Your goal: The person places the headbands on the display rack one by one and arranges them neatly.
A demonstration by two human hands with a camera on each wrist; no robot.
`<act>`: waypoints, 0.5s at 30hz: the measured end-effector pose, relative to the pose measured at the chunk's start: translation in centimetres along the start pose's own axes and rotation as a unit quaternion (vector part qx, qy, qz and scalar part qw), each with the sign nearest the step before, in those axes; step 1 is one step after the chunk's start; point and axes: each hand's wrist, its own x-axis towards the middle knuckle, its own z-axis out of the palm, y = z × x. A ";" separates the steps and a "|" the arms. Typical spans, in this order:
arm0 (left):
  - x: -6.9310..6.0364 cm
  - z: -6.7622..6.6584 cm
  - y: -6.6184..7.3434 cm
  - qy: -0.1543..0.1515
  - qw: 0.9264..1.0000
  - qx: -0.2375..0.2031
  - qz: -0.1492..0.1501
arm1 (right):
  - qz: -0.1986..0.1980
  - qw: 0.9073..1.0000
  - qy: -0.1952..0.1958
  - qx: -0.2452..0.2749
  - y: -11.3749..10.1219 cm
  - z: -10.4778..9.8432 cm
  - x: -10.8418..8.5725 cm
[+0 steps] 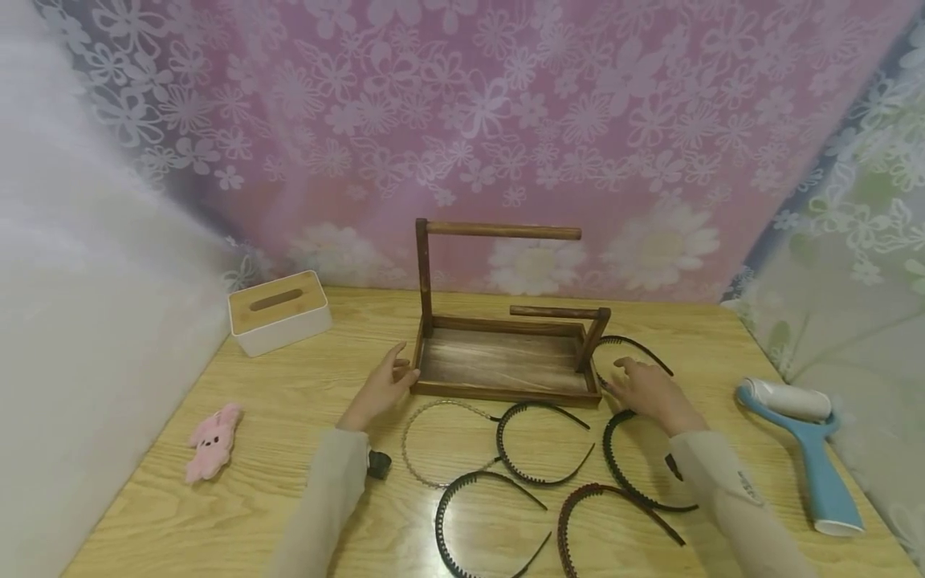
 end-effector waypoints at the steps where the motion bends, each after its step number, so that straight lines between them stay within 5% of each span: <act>1: 0.0 0.2 -0.2 0.005 1.000 -0.002 -0.003 | 0.002 1.000 -0.008 0.010 0.0 0.1 0.1; 9: 0.1 1.3 -0.9 0.052 0.997 -0.052 -0.014 | 0.008 0.999 -0.020 0.049 -0.3 0.1 0.6; 15: -0.4 2.1 -1.1 0.049 0.989 -0.140 0.007 | 0.014 0.997 -0.035 0.065 -0.4 0.3 0.7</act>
